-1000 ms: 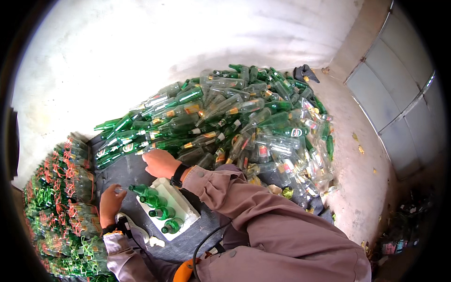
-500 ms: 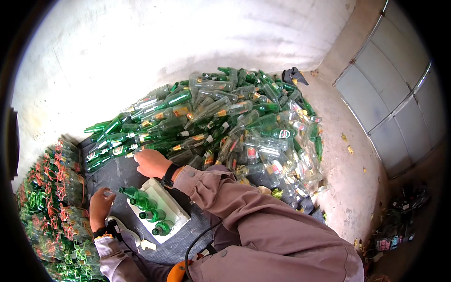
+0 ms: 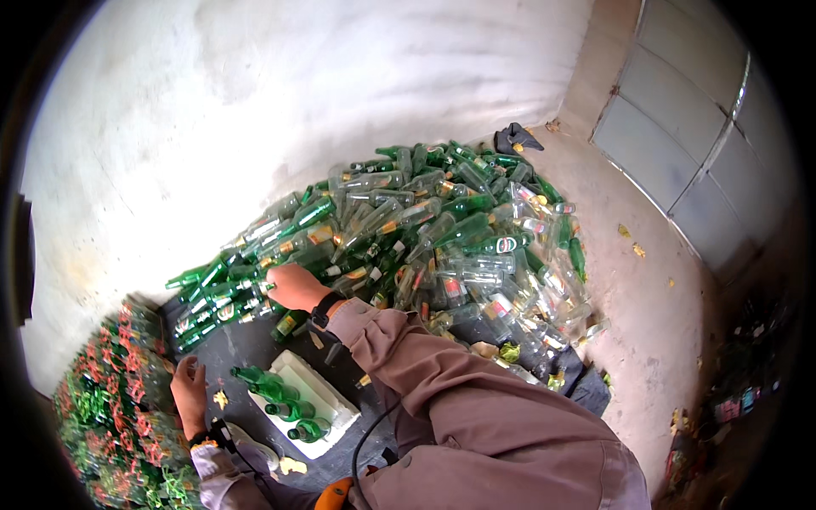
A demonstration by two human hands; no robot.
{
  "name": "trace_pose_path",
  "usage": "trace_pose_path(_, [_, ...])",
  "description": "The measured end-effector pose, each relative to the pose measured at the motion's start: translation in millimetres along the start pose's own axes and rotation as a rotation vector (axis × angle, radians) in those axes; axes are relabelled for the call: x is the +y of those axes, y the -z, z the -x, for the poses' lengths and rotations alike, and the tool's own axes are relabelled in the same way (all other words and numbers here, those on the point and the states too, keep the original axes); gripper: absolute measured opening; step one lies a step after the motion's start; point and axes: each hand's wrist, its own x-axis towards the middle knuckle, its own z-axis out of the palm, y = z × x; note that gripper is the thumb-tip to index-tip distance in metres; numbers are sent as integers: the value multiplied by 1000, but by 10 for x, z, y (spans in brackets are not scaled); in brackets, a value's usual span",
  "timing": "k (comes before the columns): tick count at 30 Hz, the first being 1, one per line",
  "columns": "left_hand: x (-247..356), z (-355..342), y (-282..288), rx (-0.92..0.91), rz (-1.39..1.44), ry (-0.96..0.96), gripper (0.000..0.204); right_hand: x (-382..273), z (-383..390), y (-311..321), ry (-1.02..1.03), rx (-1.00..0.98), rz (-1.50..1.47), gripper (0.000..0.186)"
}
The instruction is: The person sits on the floor surrounded by piles of green glass bottles. They pick up individual bottles from a large pile, remove labels or caps, and place them into a white styrofoam tray. The person also handles green plastic rings, placing them into a separate pile.
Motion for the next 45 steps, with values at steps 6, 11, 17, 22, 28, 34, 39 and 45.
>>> trace_pose_path(6, [875,620,467,125,427,-20,22,245,88,947,-452,39,-886,24])
trace_pose_path(11, [848,1214,319,196,612,29,14,852,1011,1805,-365,431,-1009,28])
trace_pose_path(17, [462,1638,-88,156,669,228,9,2122,2835,1738,-834,755,-1086,27])
trace_pose_path(22, [198,1778,-54,115,680,283,9,2314,4153,1182,-1048,670,-669,25])
trace_pose_path(28, [-602,2053,-343,5,283,357,13,2501,4493,992,-609,51,232,19])
trace_pose_path(34, [-1005,2069,-685,-42,36,244,17,2723,4151,728,-1047,429,-558,30])
trace_pose_path(39, [-1010,2182,-789,-323,87,392,22,3056,4345,838,-870,283,-318,30])
trace_pose_path(45, [-1255,2472,-829,-633,88,511,24,3269,4243,761,-919,271,-371,26])
